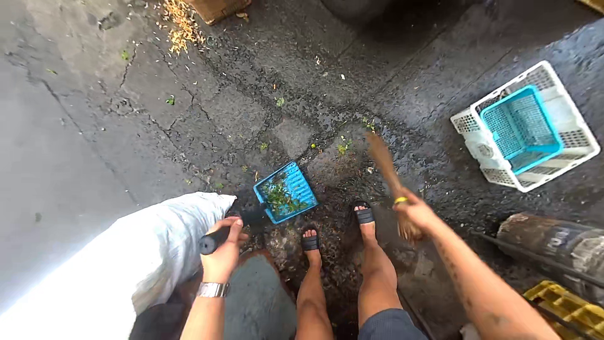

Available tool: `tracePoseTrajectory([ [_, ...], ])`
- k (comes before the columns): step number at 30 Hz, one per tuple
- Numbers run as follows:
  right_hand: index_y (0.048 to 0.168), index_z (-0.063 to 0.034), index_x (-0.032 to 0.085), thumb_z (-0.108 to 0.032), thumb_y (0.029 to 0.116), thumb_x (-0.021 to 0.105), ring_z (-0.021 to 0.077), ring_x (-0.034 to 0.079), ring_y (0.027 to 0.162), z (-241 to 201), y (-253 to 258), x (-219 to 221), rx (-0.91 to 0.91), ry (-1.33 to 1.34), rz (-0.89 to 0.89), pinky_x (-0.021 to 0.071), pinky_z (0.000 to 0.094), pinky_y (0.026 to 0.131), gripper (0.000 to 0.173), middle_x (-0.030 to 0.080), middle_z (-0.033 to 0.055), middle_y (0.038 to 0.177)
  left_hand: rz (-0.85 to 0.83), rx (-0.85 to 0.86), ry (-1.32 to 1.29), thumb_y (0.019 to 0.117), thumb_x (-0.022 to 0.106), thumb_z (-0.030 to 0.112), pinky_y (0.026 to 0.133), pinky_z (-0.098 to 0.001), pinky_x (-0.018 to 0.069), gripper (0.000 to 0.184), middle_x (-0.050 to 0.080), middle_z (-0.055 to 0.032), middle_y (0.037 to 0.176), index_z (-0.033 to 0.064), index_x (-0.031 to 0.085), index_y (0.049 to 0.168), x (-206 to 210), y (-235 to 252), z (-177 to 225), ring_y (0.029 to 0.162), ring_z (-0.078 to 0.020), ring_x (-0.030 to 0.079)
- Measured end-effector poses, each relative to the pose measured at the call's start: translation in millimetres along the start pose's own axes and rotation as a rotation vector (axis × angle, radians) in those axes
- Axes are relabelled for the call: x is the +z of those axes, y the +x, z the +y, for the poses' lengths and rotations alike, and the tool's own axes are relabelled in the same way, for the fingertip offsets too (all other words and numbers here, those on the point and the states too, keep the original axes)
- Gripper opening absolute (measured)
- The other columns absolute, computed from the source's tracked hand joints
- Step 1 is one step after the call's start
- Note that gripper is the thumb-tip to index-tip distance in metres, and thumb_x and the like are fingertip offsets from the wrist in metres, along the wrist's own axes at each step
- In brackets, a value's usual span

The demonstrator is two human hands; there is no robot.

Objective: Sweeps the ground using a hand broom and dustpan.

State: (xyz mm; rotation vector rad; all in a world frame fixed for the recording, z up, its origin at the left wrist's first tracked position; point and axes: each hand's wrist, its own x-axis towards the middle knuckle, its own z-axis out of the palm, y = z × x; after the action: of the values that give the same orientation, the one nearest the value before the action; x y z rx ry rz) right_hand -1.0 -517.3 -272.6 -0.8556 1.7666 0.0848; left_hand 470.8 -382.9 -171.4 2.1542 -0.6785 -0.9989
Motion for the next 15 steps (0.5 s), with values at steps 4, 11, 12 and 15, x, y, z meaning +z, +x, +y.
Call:
tracePoseTrajectory([
  [4,0.163,-0.0211,0.029,-0.026,0.0903,0.073,0.0413,0.060,0.125,-9,143,-7,0.068,-0.152,0.091,0.0490,0.0630,0.102,0.085,0.059,0.0259,0.139,0.076,-0.076,-0.077,0.1005,0.063,0.012,0.061,-0.0329,0.0657,0.016,0.073,-0.0092,0.106,-0.0005,0.067,0.109,87,-4,1,0.067,-0.0172,0.073],
  [11,0.163,-0.0379,0.029,-0.035,0.0910,0.072,0.0377,0.065,0.119,32,65,3,-0.079,-0.635,-0.491,0.0507,0.0643,0.100,0.083,0.065,0.0178,0.135,0.182,-0.143,-0.063,0.1018,0.064,0.016,0.061,-0.0317,0.0654,0.018,0.072,-0.0094,0.105,-0.0002,0.067,0.108,180,5,6,0.068,-0.0155,0.073],
  [12,0.162,-0.0389,0.031,-0.032,0.0908,0.073,0.0353,0.065,0.121,26,49,-24,-0.061,-0.616,-0.514,0.0501,0.0629,0.102,0.083,0.064,0.0156,0.138,0.178,-0.159,-0.056,0.1021,0.063,0.017,0.061,-0.0317,0.0654,0.018,0.072,-0.0095,0.106,-0.0001,0.066,0.109,181,8,11,0.068,-0.0156,0.073],
  [15,0.162,-0.0373,0.032,-0.024,0.0892,0.074,0.0382,0.068,0.110,-6,56,-99,-0.095,-0.566,-0.321,0.0533,0.0640,0.094,0.085,0.066,0.0197,0.131,0.176,-0.195,-0.048,0.1023,0.063,0.016,0.061,-0.0325,0.0657,0.018,0.073,-0.0100,0.107,-0.0004,0.066,0.111,180,16,17,0.068,-0.0166,0.074],
])
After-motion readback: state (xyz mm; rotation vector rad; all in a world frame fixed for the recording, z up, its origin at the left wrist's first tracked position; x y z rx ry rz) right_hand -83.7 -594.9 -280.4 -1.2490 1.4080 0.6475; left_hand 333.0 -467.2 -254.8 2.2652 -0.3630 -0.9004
